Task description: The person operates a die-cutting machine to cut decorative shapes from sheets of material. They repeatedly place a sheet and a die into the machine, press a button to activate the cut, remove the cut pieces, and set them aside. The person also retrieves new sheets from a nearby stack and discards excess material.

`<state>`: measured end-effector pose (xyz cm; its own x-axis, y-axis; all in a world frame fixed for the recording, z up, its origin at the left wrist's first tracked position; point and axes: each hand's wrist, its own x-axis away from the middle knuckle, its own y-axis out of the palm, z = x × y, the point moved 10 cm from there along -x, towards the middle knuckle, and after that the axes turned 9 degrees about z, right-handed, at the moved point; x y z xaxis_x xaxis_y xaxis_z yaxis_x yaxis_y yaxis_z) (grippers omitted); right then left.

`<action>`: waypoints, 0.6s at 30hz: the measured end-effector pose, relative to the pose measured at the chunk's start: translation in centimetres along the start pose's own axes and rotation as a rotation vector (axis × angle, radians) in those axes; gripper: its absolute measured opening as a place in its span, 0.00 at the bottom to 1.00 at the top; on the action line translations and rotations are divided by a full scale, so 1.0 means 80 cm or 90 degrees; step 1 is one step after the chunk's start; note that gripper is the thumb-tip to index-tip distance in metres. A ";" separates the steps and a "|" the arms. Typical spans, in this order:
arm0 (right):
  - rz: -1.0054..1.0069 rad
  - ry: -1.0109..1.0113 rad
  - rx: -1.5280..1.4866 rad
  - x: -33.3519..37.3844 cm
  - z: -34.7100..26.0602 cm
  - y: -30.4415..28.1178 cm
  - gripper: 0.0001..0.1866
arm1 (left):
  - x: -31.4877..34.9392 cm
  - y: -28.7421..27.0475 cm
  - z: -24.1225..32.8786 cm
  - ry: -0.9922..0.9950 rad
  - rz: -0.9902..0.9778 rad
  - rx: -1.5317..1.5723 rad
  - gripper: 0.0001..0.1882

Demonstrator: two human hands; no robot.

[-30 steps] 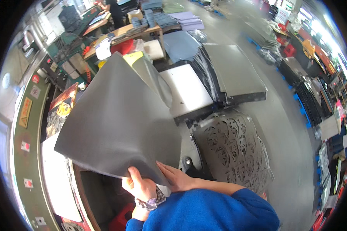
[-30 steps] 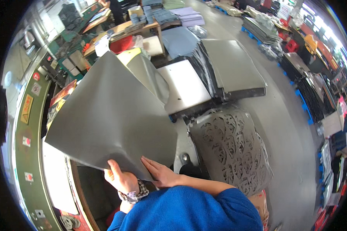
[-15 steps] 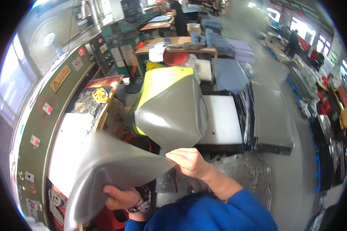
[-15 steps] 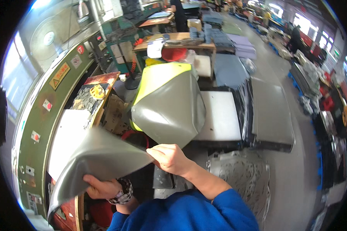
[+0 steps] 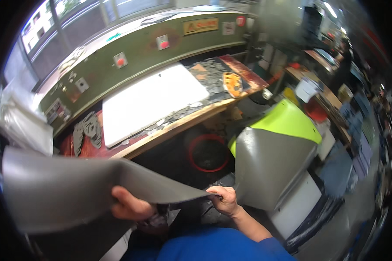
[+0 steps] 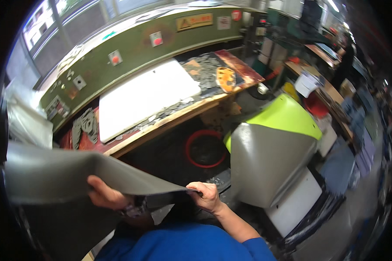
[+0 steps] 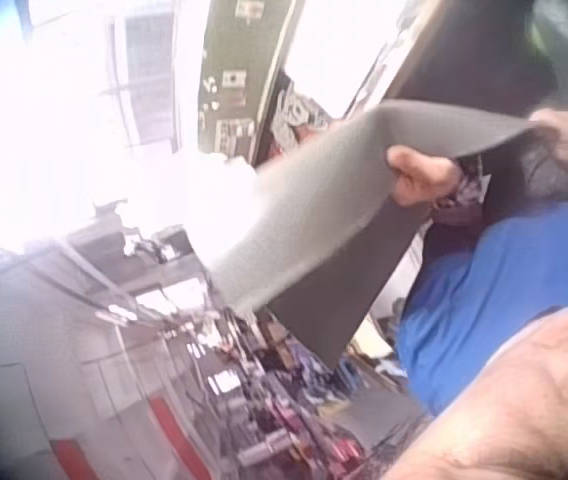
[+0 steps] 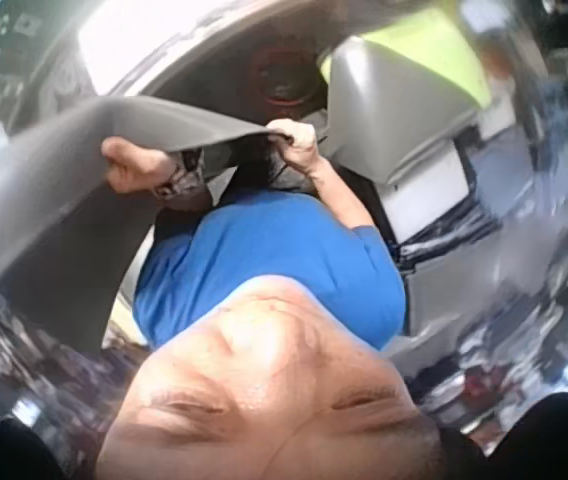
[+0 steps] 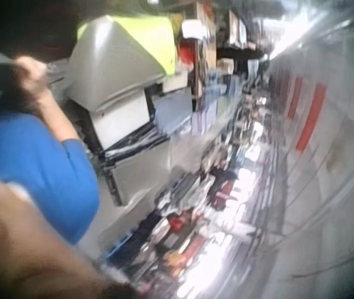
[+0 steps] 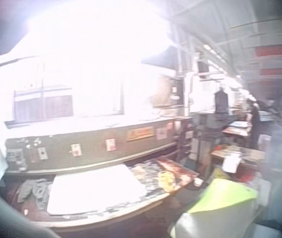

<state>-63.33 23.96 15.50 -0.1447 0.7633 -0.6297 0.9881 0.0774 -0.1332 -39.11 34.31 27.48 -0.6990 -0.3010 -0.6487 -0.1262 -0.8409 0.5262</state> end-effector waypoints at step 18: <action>0.088 0.537 0.323 -0.101 0.321 -0.120 0.19 | 0.024 0.082 -0.407 0.078 -0.646 -0.662 0.13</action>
<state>-72.97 0.55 2.22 0.2504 0.9663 0.0601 0.8249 -0.1804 -0.5358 -18.35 13.62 11.81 -0.5514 0.6172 -0.5613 0.0748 -0.6335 -0.7701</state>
